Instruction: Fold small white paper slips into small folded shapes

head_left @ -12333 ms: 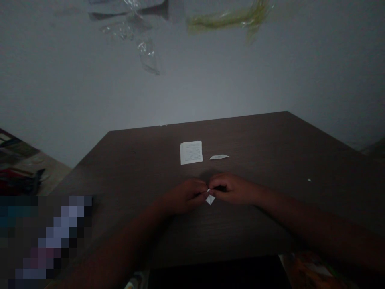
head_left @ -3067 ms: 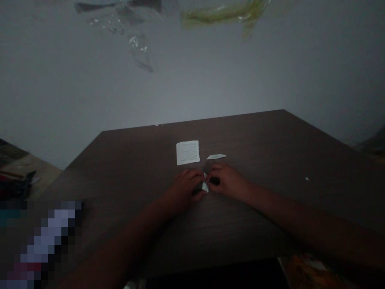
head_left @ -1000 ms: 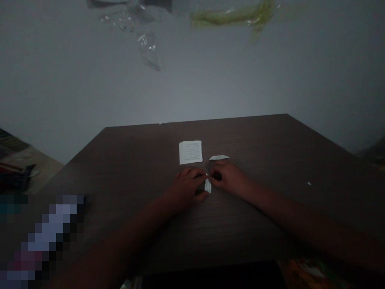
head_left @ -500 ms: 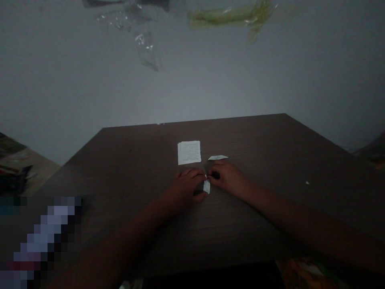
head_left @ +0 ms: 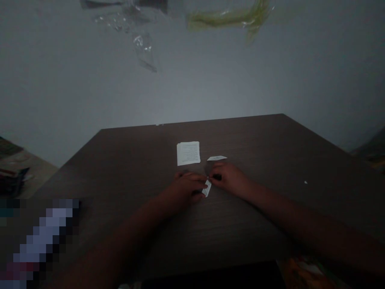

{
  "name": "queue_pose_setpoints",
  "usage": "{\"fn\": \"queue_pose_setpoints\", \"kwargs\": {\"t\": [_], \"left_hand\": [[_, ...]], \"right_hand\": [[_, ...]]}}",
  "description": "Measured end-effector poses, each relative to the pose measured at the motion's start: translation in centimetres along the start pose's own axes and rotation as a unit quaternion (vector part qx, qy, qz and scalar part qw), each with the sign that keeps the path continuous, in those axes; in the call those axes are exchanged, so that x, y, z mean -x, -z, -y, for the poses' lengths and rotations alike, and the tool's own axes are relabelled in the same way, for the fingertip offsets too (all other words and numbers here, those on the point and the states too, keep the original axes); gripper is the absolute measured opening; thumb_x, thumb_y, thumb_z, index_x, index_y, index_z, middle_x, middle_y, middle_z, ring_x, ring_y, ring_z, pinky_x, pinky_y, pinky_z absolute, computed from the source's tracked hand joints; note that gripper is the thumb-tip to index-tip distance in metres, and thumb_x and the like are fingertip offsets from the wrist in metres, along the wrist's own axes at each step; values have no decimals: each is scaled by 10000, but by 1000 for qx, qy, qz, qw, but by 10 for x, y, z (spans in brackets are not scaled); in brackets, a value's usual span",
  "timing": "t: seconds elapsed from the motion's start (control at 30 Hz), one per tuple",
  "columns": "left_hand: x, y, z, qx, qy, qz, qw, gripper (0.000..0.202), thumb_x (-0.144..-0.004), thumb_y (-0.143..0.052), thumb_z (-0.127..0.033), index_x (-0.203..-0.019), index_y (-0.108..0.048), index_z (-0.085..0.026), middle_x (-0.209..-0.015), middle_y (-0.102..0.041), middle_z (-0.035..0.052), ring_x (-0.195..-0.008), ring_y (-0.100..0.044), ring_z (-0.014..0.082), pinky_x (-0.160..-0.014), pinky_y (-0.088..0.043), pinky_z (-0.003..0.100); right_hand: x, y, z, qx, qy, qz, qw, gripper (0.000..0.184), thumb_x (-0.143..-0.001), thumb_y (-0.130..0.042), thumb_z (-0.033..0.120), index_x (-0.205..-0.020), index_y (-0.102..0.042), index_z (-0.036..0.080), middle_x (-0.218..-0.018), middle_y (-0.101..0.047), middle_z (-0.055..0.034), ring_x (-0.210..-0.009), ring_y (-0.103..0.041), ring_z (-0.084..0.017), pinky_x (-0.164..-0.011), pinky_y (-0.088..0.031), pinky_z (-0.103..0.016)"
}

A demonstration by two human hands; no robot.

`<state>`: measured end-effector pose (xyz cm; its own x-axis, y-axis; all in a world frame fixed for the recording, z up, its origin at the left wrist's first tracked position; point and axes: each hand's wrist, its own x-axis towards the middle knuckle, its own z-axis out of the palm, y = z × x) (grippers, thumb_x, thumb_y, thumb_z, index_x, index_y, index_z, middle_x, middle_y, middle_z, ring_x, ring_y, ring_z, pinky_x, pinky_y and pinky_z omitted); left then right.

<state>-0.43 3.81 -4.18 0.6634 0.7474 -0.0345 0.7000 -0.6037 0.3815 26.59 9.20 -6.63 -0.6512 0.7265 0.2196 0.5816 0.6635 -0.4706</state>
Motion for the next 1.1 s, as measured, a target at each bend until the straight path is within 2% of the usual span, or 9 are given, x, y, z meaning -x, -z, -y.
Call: {"fn": "queue_pose_setpoints", "kwargs": {"t": [0.27,0.43,0.53,0.63,0.8,0.97,1.1], "left_hand": [[-2,-1,0,-26,-12,-35,999,263,-1095,-913,-217,-1335,-951,-317,-1604,-840,93,-1576,-711,421,-1271,-573,655],[0,-3,0,-51,-35,-32,998,314,-1123,-872,-185,-1423,-895,-277,-1666,-817,116,-1622,-677,419,-1306,-547,669],[1,-2,-3,-59,-46,-27,997,323,-1150,-821,-173,-1466,-850,-231,-1679,-817,135,-1634,-680,399,-1347,-521,654],[1,-3,-6,-70,-45,-32,996,279,-1163,-822,-241,-1441,-843,-240,-1657,-836,136,-1610,-704,394,-1354,-507,650],[1,-6,-11,-115,1,-78,990,321,-1169,-858,-337,-1480,-849,-259,-1592,-862,137,-1514,-756,413,-1343,-491,713],[3,-7,-16,-152,33,-106,982,261,-1170,-856,-351,-1410,-883,-252,-1518,-861,145,-1465,-764,415,-1281,-554,663],[3,-5,-19,-149,52,-101,982,208,-1180,-833,-364,-1325,-909,-234,-1412,-862,147,-1415,-778,422,-1251,-591,683]], "right_hand": [[-14,3,6,33,-64,16,997,147,-1091,-817,168,-956,-848,220,-1051,-812,-83,-956,-743,-254,-825,-469,-352],[-13,-3,6,29,-86,-18,996,146,-1111,-840,214,-968,-811,221,-1089,-798,-81,-977,-715,-247,-825,-434,-346],[-11,-3,3,-11,-72,-35,997,157,-1088,-794,130,-965,-783,225,-1035,-779,-56,-990,-708,-243,-874,-461,-345],[-7,1,1,-46,-63,-47,996,187,-1049,-760,61,-969,-764,230,-997,-767,-33,-967,-702,-230,-897,-482,-343],[-3,6,-1,-74,-70,-53,993,193,-1008,-771,55,-946,-758,237,-973,-767,-20,-899,-681,-213,-861,-482,-338],[0,8,-2,-72,-36,-14,997,197,-980,-808,42,-934,-793,234,-959,-782,-20,-888,-698,-212,-850,-502,-335],[2,11,-3,-57,-3,19,998,187,-999,-831,49,-954,-838,230,-1005,-806,-43,-953,-735,-226,-886,-535,-342]]}}
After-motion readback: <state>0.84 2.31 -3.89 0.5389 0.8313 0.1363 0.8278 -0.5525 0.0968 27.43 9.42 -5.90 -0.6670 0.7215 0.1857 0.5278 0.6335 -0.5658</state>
